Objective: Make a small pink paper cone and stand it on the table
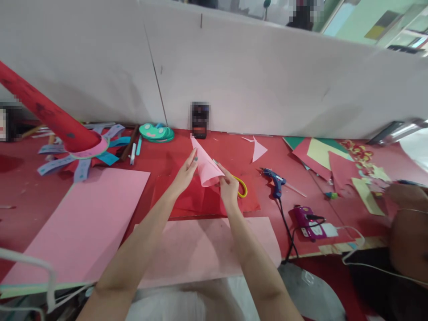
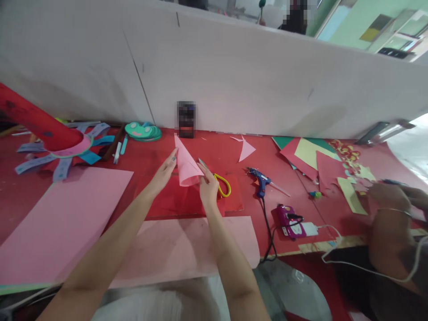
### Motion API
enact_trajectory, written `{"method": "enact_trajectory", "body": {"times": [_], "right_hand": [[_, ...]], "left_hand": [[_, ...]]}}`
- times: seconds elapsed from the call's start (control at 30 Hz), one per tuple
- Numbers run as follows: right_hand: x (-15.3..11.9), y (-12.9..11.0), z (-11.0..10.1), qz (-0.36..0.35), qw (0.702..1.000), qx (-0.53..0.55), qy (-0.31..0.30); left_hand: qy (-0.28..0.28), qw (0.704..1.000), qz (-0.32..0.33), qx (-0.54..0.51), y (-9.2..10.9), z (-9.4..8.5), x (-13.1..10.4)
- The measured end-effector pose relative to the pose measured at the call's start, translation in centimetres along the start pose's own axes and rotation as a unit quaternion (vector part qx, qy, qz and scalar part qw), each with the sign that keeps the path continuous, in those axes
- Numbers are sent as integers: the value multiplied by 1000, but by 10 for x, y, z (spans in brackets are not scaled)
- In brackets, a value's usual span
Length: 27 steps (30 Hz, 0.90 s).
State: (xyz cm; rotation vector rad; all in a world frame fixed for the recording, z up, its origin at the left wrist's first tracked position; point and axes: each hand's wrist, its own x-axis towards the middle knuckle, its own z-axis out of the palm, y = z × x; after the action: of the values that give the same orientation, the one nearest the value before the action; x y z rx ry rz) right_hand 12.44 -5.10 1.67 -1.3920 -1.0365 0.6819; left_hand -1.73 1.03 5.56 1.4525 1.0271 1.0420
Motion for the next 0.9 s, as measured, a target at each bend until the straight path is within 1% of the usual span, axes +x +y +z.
{"method": "enact_trajectory", "body": {"times": [0.1, 0.17, 0.27, 0.37, 0.43, 0.5, 0.57, 0.67, 0.77, 0.9], "right_hand": [[3, 4, 8, 15, 1000, -16, 20], [3, 8, 13, -5, 999, -14, 34], [0, 15, 16, -61, 997, -13, 35], [-2, 18, 16, -91, 995, -39, 16], [-3, 17, 16, -94, 995, -44, 0], [-4, 17, 17, -84, 995, -40, -22], [-4, 17, 17, -64, 995, -49, -54], [-4, 18, 18, -44, 990, -95, -98], [-3, 19, 18, -55, 985, -119, -109], [-2, 22, 17, -46, 988, -101, -107]], "left_hand": [[24, 998, 49, 29, -6, -8, -15], [43, 991, 103, 70, -12, -10, -24], [32, 969, 185, 161, -24, -12, -33], [17, 952, 222, 212, -35, -11, -37], [23, 952, 227, 206, -39, -9, -37], [31, 957, 217, 192, -41, -8, -36], [36, 961, 195, 191, -42, -7, -35], [33, 964, 156, 213, -46, -6, -33], [6, 963, 146, 228, -52, -6, -30], [-9, 965, 152, 213, -56, -5, -28]]}}
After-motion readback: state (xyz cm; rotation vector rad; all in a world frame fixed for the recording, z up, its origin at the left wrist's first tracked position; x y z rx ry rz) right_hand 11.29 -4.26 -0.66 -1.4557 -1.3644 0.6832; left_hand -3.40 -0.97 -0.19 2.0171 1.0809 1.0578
